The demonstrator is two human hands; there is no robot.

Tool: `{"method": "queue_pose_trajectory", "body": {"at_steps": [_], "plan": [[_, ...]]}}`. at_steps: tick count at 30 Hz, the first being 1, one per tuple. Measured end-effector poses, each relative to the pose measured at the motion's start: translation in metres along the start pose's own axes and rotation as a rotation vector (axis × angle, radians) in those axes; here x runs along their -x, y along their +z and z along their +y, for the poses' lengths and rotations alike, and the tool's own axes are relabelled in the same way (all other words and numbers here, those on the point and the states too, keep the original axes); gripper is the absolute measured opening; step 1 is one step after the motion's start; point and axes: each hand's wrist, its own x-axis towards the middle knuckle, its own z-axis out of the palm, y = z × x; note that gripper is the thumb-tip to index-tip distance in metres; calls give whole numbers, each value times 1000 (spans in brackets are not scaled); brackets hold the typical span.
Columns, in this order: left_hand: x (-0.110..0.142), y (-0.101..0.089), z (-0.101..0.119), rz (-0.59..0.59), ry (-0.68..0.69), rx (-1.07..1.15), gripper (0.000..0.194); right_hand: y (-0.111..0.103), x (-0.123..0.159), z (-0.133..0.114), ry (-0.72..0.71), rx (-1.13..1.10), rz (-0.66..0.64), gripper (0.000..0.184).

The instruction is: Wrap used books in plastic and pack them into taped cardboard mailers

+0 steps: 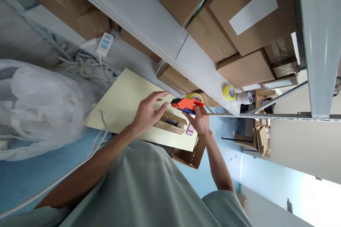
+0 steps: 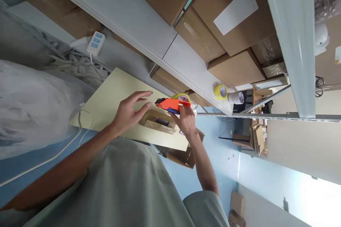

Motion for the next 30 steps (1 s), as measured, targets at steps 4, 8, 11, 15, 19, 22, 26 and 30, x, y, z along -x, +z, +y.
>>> {"method": "queue_pose_trajectory", "body": {"at_steps": [4,8,11,15,19,22,26,30], "plan": [[0,-7,-1,-117,-17,-4,40,-5,16,-16,-17,14,-70,41],[2,-14,-12,-216,-77,-17,40,-10,23,-27,-47,16,-98,40],[3,-17,-19,-247,-87,-3,33,-13,26,-33,-47,15,-129,42],[6,-21,-26,-270,-117,49,21,-17,30,-40,-38,9,-191,48],[10,-25,-35,-353,-235,131,28,-23,34,-45,-16,36,-252,57],[14,-28,-43,-435,-292,206,38,-26,35,-48,21,67,-306,61],[16,-30,-52,-508,-350,298,43,-31,31,-53,59,105,-373,62],[17,-33,-55,-543,-413,342,43,-38,22,-66,80,118,-496,62]]}}
